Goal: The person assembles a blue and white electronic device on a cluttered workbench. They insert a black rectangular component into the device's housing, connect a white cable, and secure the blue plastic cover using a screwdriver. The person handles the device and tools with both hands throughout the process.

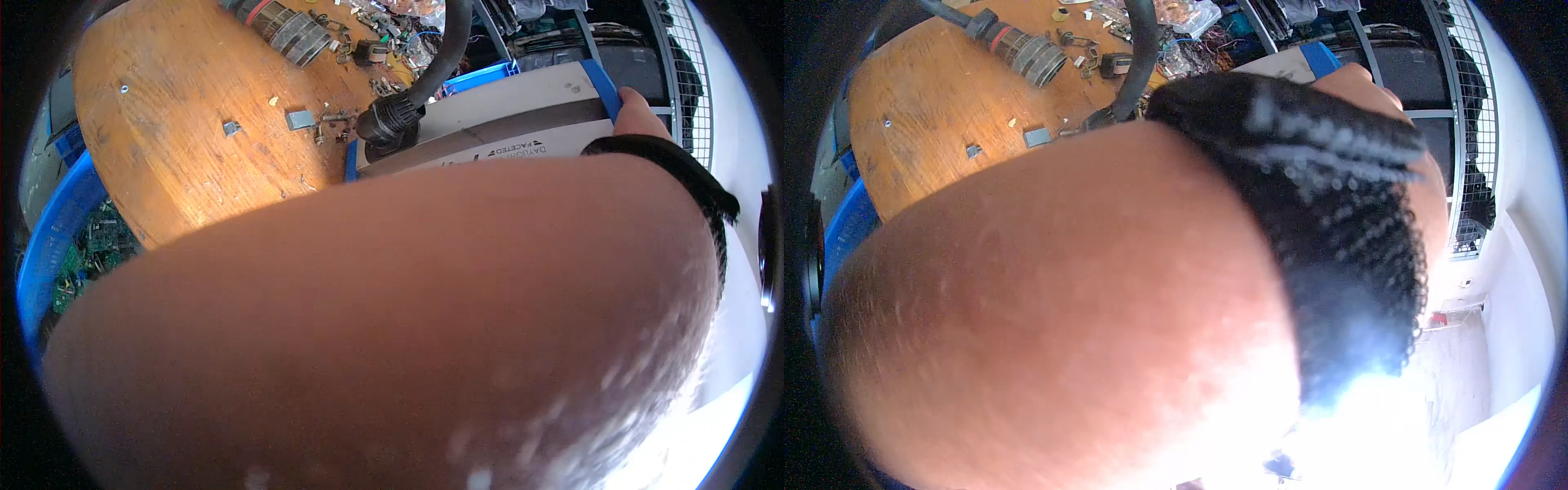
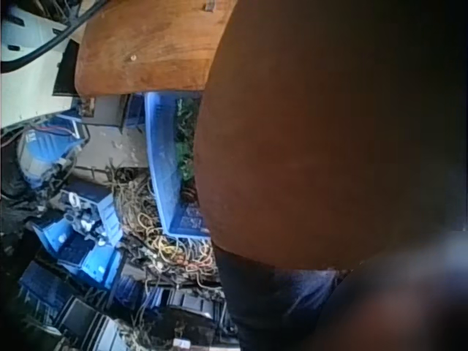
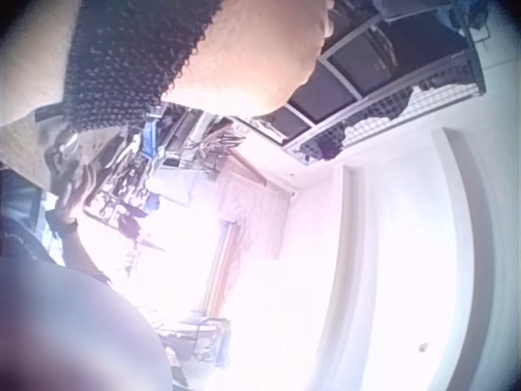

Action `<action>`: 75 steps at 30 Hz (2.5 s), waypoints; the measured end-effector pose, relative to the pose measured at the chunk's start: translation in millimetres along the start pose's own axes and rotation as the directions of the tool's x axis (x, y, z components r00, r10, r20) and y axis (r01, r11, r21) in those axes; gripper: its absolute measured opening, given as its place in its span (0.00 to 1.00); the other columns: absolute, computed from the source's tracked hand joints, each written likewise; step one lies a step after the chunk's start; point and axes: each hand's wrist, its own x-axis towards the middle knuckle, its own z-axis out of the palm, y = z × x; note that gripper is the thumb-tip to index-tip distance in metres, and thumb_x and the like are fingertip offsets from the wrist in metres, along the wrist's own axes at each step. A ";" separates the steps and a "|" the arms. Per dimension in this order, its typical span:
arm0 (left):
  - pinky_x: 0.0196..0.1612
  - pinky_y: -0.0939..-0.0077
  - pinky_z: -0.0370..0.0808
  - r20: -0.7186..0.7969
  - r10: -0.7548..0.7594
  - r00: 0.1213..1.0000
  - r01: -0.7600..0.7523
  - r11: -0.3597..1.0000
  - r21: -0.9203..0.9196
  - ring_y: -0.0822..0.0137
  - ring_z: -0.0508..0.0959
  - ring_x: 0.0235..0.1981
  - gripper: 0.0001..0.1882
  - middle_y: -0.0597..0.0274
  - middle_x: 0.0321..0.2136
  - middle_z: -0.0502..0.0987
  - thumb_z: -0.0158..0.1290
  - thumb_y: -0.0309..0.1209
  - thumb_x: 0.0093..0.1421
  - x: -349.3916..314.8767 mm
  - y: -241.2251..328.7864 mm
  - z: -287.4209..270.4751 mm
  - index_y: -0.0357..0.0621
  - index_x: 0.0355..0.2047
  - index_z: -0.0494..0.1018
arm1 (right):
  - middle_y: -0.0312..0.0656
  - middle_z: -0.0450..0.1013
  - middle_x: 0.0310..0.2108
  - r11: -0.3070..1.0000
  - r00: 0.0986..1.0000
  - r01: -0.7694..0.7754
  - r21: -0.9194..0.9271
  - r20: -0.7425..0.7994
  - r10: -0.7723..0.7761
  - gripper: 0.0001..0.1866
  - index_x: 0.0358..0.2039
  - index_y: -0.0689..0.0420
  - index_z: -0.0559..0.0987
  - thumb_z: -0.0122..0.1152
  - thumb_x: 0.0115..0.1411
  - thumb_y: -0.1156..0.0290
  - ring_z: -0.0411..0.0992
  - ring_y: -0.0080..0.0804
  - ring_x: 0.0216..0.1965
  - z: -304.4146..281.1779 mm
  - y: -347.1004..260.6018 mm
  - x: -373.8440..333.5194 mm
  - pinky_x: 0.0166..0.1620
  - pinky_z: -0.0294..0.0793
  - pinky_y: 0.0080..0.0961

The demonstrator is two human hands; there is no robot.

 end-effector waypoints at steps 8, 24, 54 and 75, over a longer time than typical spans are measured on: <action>0.48 0.61 0.75 -0.001 0.003 1.000 -0.003 1.000 0.002 0.56 0.81 0.44 0.11 0.57 0.37 0.83 0.55 0.38 0.56 1.3 -0.1 -0.4 0.50 0.32 0.84 | 0.59 0.61 0.58 1.000 1.000 -0.004 -0.002 -0.015 0.004 0.39 0.57 0.67 0.65 0.44 0.66 0.40 0.61 0.54 0.59 -4.7 1.1 5.2 0.61 0.59 0.49; 0.48 0.62 0.75 -0.005 0.005 1.000 -0.006 1.000 -0.016 0.58 0.81 0.44 0.10 0.59 0.37 0.83 0.56 0.38 0.56 3.4 -0.5 2.4 0.52 0.32 0.84 | 0.59 0.61 0.58 1.000 0.999 -0.014 -0.003 -0.037 0.014 0.39 0.57 0.67 0.65 0.44 0.66 0.40 0.61 0.54 0.59 0.5 2.5 3.4 0.61 0.59 0.49; 0.46 0.64 0.76 0.008 0.069 0.998 -0.069 0.992 0.104 0.60 0.82 0.43 0.07 0.62 0.34 0.84 0.57 0.36 0.55 19.3 2.9 0.9 0.53 0.28 0.84 | 0.59 0.63 0.56 0.994 0.995 -0.039 0.098 0.097 0.030 0.38 0.56 0.66 0.66 0.49 0.64 0.41 0.62 0.54 0.58 47.2 -11.2 -34.1 0.62 0.59 0.45; 0.61 0.60 0.64 0.116 0.105 0.988 -0.134 0.953 0.273 0.48 0.70 0.56 0.22 0.40 0.51 0.74 0.51 0.35 0.60 35.1 0.4 -3.2 0.27 0.47 0.74 | 0.59 0.64 0.55 0.982 0.997 -0.065 0.177 0.046 0.057 0.32 0.55 0.62 0.69 0.60 0.59 0.52 0.62 0.59 0.57 41.5 -11.6 -33.8 0.60 0.62 0.49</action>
